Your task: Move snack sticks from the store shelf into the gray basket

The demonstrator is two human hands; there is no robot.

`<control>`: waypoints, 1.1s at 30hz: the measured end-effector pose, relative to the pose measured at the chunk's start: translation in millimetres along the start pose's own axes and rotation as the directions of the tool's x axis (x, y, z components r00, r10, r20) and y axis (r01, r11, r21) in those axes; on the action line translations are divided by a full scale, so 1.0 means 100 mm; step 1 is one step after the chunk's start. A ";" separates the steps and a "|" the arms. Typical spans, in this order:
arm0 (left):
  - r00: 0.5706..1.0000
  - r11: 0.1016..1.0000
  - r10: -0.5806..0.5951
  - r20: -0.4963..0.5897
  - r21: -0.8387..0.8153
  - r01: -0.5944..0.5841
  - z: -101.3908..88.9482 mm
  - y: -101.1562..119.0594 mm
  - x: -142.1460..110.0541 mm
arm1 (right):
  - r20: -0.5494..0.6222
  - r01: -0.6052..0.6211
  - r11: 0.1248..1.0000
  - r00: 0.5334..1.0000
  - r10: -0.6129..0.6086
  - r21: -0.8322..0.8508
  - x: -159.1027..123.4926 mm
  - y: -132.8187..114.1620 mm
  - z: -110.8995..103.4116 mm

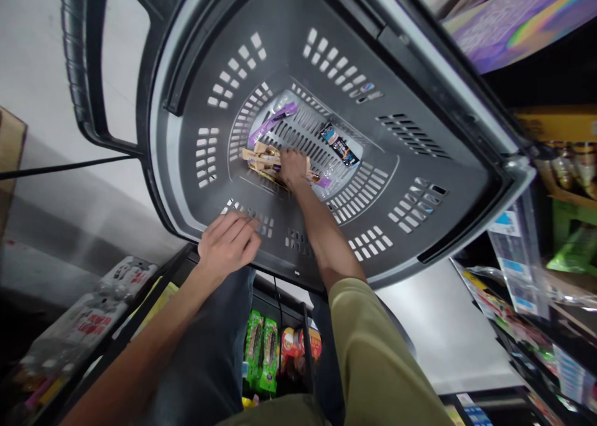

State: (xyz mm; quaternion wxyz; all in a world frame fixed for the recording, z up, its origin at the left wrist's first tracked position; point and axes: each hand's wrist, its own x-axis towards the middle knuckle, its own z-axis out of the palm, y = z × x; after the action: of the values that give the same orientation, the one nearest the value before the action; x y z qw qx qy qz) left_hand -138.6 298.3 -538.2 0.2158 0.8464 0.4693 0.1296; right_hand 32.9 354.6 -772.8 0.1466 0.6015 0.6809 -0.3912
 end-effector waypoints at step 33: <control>0.863 0.913 -0.330 0.382 -0.101 0.394 -0.07 0.10 0.17 | 0.117 -0.291 0.687 0.950 0.289 0.666 -1.20 -0.02 -1.50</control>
State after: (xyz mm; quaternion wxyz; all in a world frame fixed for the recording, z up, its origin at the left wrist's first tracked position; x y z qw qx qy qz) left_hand -125.2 310.2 -526.6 0.3915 0.7296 0.5600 -0.0282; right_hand 99.8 376.8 -594.2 -0.0208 0.7125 0.3886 -0.5839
